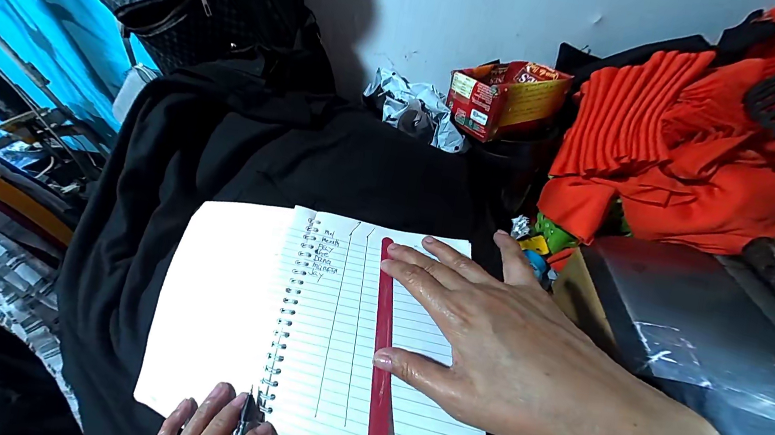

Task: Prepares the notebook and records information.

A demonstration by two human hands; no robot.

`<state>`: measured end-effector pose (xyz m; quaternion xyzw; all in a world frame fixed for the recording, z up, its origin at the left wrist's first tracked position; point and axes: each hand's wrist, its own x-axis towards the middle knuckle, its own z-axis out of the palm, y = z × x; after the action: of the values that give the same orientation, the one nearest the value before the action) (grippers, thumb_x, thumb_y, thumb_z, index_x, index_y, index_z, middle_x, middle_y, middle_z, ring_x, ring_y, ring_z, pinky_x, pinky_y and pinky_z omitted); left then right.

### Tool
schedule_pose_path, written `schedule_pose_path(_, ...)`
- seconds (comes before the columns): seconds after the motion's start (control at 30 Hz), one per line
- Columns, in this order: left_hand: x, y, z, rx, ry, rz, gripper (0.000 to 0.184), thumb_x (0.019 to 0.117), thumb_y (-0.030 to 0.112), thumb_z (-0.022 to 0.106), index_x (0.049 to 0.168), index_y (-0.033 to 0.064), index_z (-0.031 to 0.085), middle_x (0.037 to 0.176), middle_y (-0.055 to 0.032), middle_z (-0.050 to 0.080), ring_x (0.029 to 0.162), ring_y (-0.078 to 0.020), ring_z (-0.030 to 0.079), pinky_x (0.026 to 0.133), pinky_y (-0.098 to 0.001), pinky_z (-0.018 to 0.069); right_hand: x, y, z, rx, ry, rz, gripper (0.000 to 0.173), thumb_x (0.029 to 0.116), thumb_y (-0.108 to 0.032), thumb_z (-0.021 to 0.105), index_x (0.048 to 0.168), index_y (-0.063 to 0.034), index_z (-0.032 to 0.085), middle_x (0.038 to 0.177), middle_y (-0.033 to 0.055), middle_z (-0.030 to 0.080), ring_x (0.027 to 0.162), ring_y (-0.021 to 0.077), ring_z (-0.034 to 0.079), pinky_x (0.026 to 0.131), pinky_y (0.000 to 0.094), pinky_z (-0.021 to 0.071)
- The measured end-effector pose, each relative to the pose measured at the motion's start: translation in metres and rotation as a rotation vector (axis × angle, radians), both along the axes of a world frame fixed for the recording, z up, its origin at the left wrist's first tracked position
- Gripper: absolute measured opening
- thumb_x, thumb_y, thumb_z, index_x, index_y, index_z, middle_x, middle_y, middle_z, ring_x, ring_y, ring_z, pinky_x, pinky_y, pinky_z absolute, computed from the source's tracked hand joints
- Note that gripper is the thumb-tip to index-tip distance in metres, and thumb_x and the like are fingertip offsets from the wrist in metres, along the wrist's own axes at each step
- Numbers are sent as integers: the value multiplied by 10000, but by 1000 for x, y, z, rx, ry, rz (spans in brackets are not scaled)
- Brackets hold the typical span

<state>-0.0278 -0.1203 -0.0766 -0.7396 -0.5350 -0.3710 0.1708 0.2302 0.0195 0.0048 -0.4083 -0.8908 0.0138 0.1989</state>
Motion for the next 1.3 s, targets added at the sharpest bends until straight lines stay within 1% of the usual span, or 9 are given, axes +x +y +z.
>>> schedule_pose_path(0.23,2,-2,2,2,7,2,182,1070,169,507,1153,127,664,1265,-120,670,1347,-162,541,1201,-368,316,1,-2,7,-48,-74,25,967,854,-807,507,1525,-112,489,1575,75,474,1489,334,384,1134,791,64)
schedule_pose_path(0.53,5,-2,3,5,9,22,175,1070,182,506,1149,137,656,1259,-109,670,1345,-159,542,1194,-364,332,3,-2,8,-100,-119,19,1156,745,-908,516,1577,-113,406,1628,68,398,1517,338,327,1138,784,57)
schedule_pose_path(0.8,3,-4,6,6,23,18,199,1075,179,476,1146,144,658,1257,-100,673,1343,-150,539,1206,-378,302,2,-3,9,-141,-139,4,1176,730,-901,554,1600,-132,363,1645,58,368,1533,325,294,1147,771,48)
schedule_pose_path(0.87,4,-5,14,23,10,4,213,1072,161,455,1126,139,660,1213,-85,689,1323,-144,553,1210,-395,283,2,-2,10,-149,-153,5,1180,738,-902,544,1607,-129,347,1651,59,356,1538,332,280,1139,783,42)
schedule_pose_path(0.93,7,-3,29,38,-45,-52,222,1076,181,436,1131,127,644,1205,-48,692,1303,-109,563,1200,-375,309,1,-2,10,-161,-156,5,1183,739,-899,549,1610,-125,340,1652,59,354,1540,333,274,1133,787,46)
schedule_pose_path(1.03,21,13,61,46,-185,-180,289,1101,295,428,1171,133,657,1179,25,699,1186,-41,614,1056,-261,460,1,-2,10,-181,-145,6,1183,739,-880,580,1609,-117,336,1653,63,351,1542,334,266,1127,793,50)
schedule_pose_path(1.13,46,56,88,22,-378,-321,324,1089,363,482,1062,168,739,953,93,730,887,8,691,778,-188,585,1,-3,13,-230,-142,9,1164,755,-833,630,1620,-122,311,1668,56,322,1551,332,239,1125,797,39)
schedule_pose_path(1.23,62,108,103,-133,-508,-436,160,1006,135,568,1093,51,673,840,50,686,705,-16,663,646,-185,581,0,-3,13,-256,-145,-9,1171,730,-847,641,1613,-141,334,1663,36,334,1555,324,231,1138,781,28)
schedule_pose_path(1.3,67,140,106,-224,-595,-467,28,962,59,611,968,75,590,744,45,655,622,-13,633,576,-158,540,0,-2,13,-260,-167,-14,1171,736,-880,587,1617,-154,329,1664,38,331,1558,333,217,1140,780,21)
